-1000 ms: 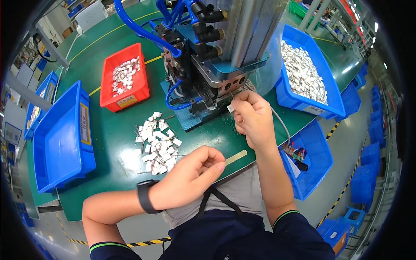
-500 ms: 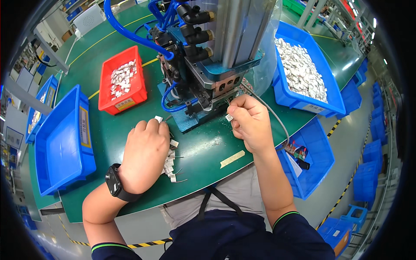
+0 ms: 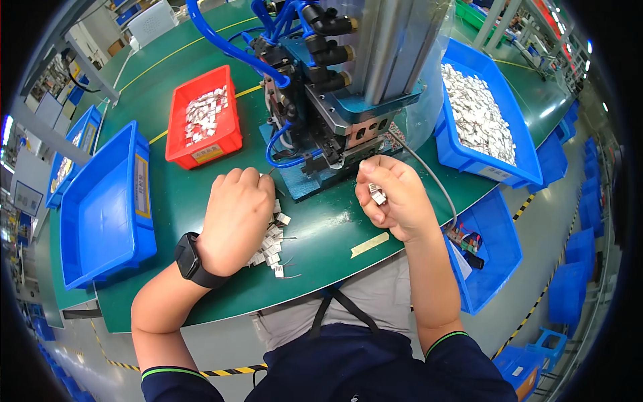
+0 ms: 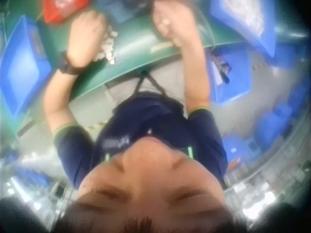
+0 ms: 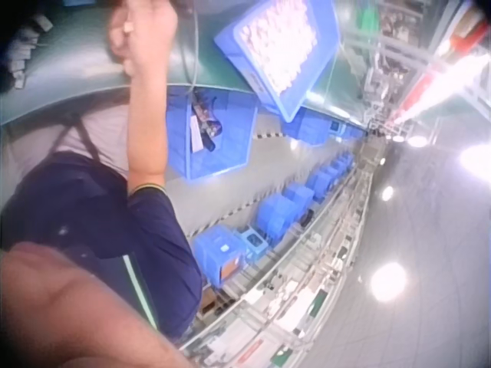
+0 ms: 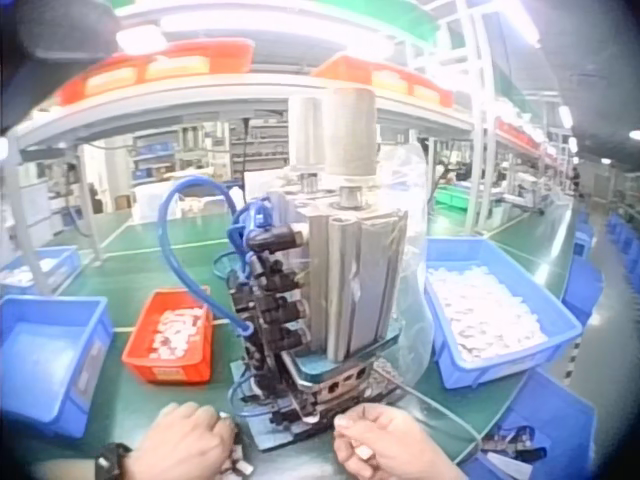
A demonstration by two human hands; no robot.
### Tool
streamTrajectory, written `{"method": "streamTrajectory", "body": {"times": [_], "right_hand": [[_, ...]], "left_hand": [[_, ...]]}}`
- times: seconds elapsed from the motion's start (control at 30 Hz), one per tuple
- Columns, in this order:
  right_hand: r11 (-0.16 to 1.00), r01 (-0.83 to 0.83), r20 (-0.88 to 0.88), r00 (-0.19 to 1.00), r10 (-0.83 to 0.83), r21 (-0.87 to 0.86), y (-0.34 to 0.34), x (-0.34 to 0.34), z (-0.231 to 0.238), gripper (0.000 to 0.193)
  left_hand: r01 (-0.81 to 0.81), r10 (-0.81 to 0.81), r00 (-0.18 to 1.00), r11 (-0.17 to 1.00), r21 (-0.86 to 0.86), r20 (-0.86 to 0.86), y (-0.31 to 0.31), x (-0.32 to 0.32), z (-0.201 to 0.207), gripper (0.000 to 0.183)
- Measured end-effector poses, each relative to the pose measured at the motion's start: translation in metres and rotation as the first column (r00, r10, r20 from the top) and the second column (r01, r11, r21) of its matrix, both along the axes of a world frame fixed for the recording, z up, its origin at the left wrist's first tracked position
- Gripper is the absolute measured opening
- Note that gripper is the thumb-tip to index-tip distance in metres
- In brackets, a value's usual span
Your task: The person repeatedly picks up small white rectangular components and thin metal pins from a green workbench. They insert the pins into the components and place them into a vertical pneumatic press machine. The person then presses a lever to operate the machine, likely crimping or securing the parts, before removing the finished unit and repeating the process.
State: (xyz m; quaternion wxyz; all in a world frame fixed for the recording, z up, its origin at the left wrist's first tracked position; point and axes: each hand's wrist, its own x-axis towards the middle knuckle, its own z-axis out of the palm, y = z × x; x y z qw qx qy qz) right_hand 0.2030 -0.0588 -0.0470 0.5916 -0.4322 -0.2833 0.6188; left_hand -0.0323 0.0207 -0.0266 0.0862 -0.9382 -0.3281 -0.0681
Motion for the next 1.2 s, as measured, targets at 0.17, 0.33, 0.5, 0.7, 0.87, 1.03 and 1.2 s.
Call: {"method": "streamTrajectory", "body": {"times": [0.17, 0.33, 0.5, 0.7, 0.87, 1.03, 1.2], "right_hand": [[0.999, -0.033, -0.057, 0.998, 0.033, -0.001, -0.001, 0.001, -0.001, 0.043], [0.998, -0.067, -0.108, 0.992, 0.068, 0.012, 0.0, 0.002, -0.002, 0.057], [0.999, -0.045, -0.118, 0.992, 0.045, 0.002, 0.0, 0.001, -0.002, 0.063], [0.993, -0.122, -0.155, 0.981, 0.12, -0.005, 0.0, 0.003, -0.001, 0.065], [0.997, -0.065, -0.163, 0.985, 0.059, -0.035, -0.002, 0.001, 0.001, 0.053], [0.998, -0.042, -0.03, 0.999, 0.043, 0.04, -0.003, 0.004, -0.007, 0.037], [0.998, 0.019, 0.038, 0.999, -0.021, 0.059, -0.002, 0.0, -0.007, 0.038]], "left_hand": [[0.039, -0.037, 0.996, 0.999, -0.02, 0.079, 0.0, 0.001, -0.002, 0.012], [0.013, -0.015, 0.999, 0.999, 0.047, 0.043, 0.001, 0.002, -0.007, 0.01], [0.003, -0.007, 0.997, 0.998, 0.059, 0.073, 0.006, 0.005, -0.012, 0.013], [0.006, -0.009, 0.999, 0.996, 0.085, 0.035, 0.007, 0.003, -0.012, 0.014], [0.008, -0.01, 0.999, 0.999, 0.038, 0.046, -0.003, 0.003, -0.006, 0.014], [0.038, -0.038, 0.999, 0.999, 0.007, -0.003, 0.008, -0.002, 0.001, 0.007], [-0.013, 0.014, 0.997, 1.0, 0.006, -0.081, 0.01, 0.0, 0.0, 0.009]]}}
